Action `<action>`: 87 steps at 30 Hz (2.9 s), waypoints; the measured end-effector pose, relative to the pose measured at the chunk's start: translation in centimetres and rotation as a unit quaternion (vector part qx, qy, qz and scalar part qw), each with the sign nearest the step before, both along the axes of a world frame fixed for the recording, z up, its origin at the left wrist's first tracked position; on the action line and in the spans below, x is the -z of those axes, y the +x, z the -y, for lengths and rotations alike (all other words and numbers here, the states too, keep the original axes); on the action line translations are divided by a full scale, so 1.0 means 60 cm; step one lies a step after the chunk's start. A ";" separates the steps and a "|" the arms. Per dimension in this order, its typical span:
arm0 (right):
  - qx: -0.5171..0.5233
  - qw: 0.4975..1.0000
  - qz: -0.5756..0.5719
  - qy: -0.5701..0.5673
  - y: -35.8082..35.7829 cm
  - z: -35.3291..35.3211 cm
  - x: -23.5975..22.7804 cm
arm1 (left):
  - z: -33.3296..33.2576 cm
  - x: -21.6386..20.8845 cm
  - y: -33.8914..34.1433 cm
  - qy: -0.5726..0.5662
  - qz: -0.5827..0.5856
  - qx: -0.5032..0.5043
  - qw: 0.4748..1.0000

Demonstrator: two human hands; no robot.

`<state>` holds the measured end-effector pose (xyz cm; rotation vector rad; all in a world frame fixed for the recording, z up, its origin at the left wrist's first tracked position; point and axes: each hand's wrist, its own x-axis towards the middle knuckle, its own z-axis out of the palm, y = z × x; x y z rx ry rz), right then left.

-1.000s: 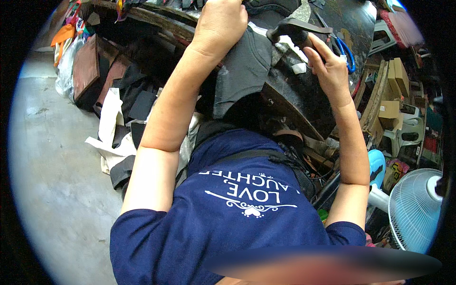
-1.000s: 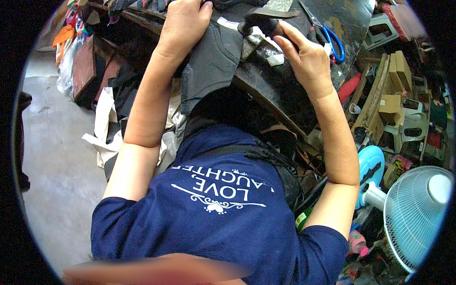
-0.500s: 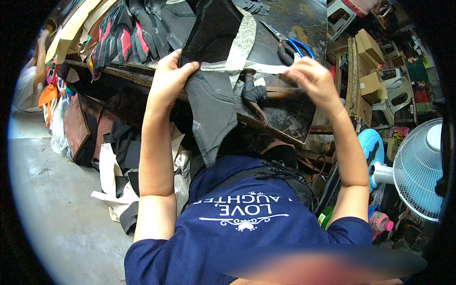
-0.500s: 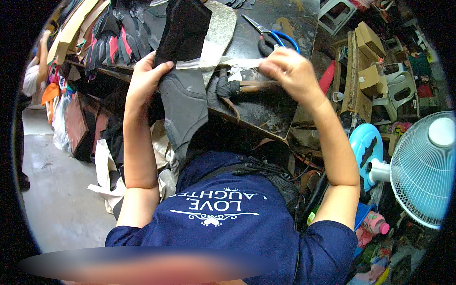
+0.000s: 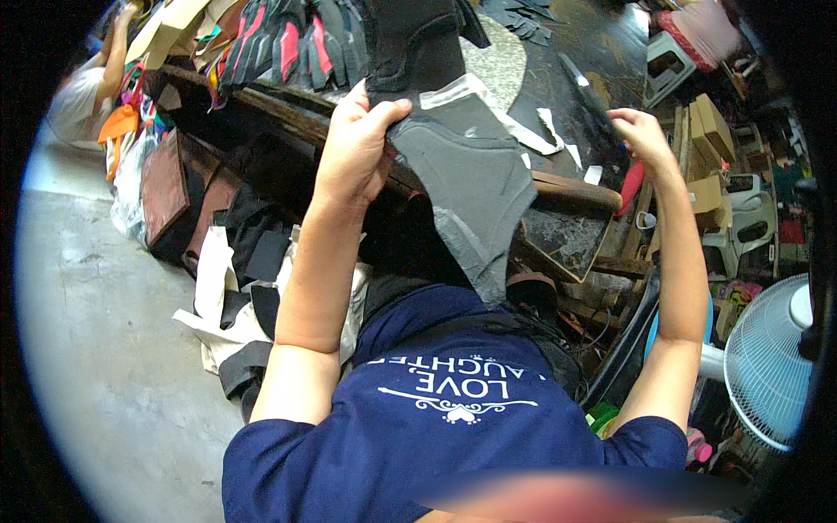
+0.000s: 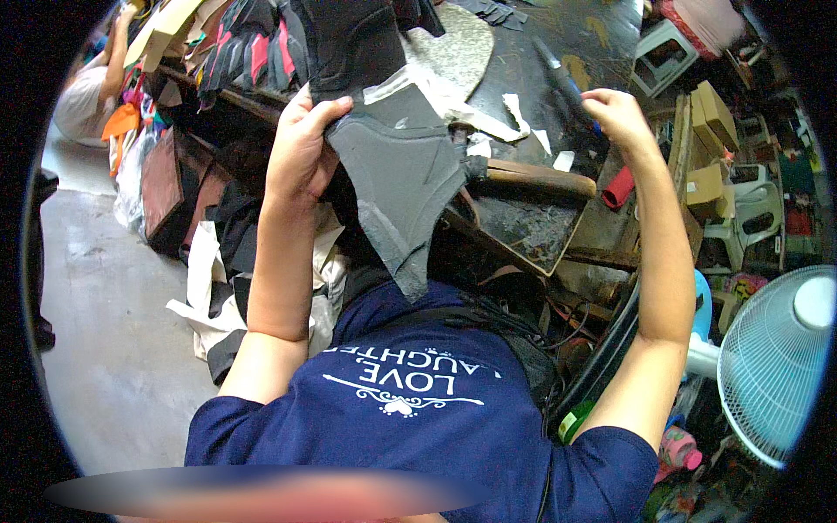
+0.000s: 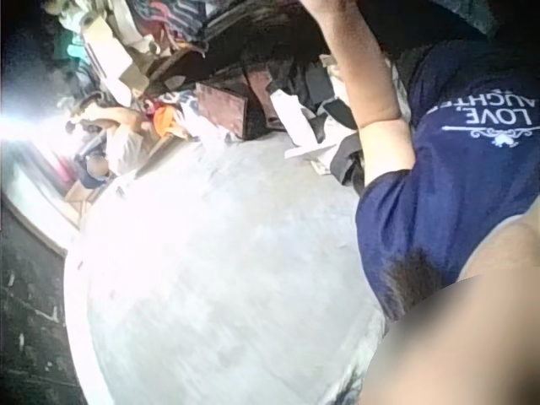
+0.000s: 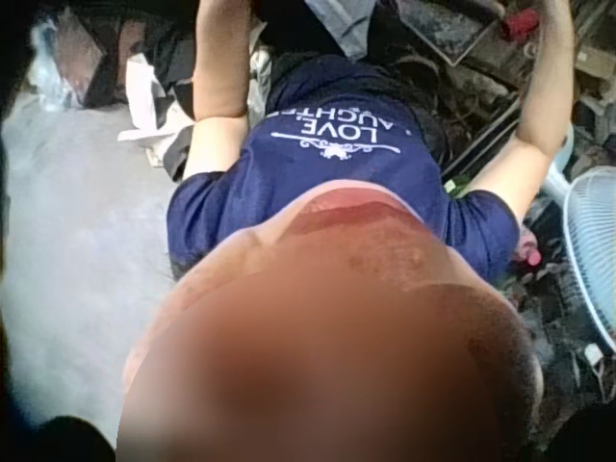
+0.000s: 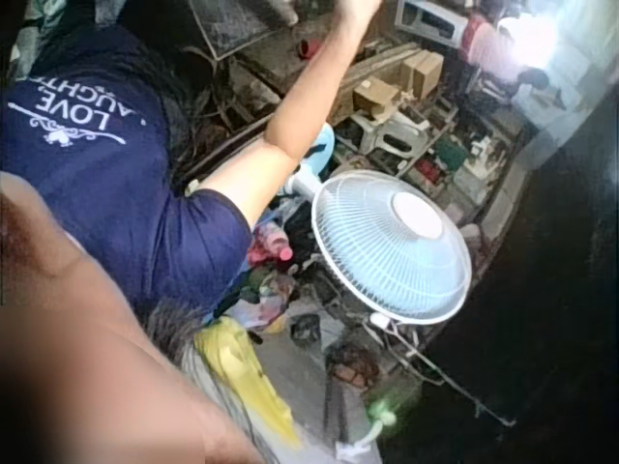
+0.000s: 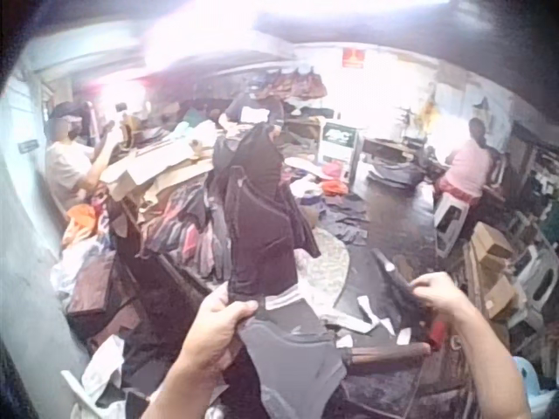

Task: The person applies white tape to the edges of a black shoe upper and uses a hammer to press the tape into place. They repeat this process on different sections of the shoe, occasionally using scissors to trim the tape.

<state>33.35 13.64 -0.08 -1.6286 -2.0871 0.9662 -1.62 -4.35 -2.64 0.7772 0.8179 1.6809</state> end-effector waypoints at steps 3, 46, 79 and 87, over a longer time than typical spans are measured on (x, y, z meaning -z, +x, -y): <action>-0.009 0.977 -0.204 -0.060 0.000 0.043 -0.015 | 0.002 0.001 0.005 0.006 0.057 -0.014 0.998; -0.215 0.929 0.155 0.259 -0.055 0.281 -0.076 | 0.008 -0.001 -0.018 0.052 -0.060 -0.248 0.966; -0.207 0.964 0.104 0.128 -0.092 0.292 -0.074 | 0.037 0.013 -0.018 0.098 -0.029 -0.288 0.952; -0.244 0.855 -0.254 -0.381 -0.069 0.293 -0.070 | 0.042 0.008 -0.027 0.131 -0.026 -0.258 0.957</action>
